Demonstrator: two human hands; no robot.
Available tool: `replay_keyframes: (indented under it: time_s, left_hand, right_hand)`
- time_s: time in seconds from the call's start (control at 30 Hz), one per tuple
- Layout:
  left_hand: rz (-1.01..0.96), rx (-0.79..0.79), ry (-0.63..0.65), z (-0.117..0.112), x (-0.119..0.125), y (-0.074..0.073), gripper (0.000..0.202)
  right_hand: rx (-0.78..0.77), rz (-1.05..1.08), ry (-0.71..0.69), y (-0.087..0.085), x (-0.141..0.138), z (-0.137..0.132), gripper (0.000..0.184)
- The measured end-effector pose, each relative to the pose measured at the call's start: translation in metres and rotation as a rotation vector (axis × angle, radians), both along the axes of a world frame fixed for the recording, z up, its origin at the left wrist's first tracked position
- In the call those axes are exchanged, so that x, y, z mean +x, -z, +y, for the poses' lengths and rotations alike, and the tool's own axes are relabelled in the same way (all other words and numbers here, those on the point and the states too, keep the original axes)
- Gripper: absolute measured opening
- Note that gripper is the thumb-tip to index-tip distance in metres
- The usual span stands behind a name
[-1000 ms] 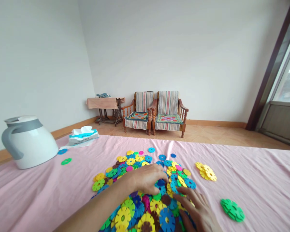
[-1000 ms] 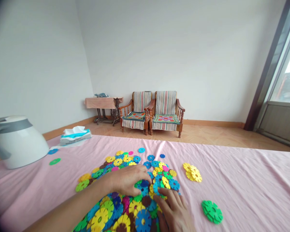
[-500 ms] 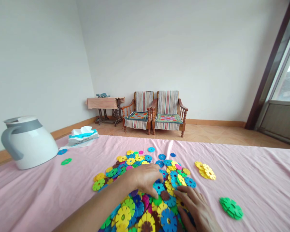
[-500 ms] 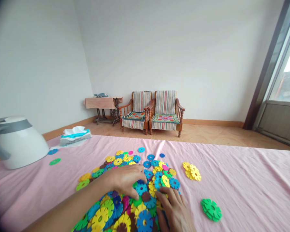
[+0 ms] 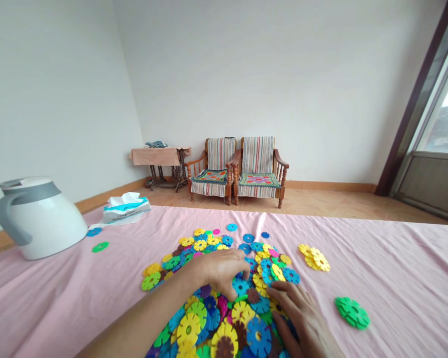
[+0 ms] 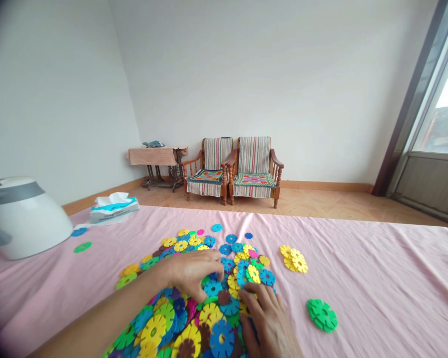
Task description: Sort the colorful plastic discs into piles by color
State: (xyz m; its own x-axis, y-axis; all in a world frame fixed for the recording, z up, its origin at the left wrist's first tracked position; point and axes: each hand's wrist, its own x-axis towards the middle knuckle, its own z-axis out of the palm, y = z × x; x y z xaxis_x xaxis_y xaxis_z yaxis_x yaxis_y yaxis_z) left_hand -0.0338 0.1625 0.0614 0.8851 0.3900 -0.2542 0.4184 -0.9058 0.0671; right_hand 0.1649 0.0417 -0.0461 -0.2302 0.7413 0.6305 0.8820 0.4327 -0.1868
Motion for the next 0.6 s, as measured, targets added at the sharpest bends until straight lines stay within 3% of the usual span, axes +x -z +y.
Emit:
replay_keyframes:
  time_s: [0.17, 0.23, 0.4, 0.6]
  left_hand:
    - [-0.256, -0.338, -0.034, 0.021, -0.014, -0.001, 0.042]
    - [-0.365, -0.434, -0.136, 0.036, -0.018, -0.002, 0.041]
    - [-0.487, -0.171, -0.504, 0.09, -0.013, 0.009, 0.037]
    - [-0.375, 0.014, -0.688, 0.146, 0.004, 0.034, 0.026]
  right_hand:
    - [-0.006, 0.042, -0.001, 0.004, 0.002, 0.001, 0.027]
    - [0.001, 0.041, -0.007, 0.006, 0.003, 0.003, 0.026]
    - [0.045, 0.031, -0.018, 0.011, 0.007, 0.008, 0.025]
    - [0.104, -0.02, -0.056, 0.02, 0.013, 0.017, 0.025]
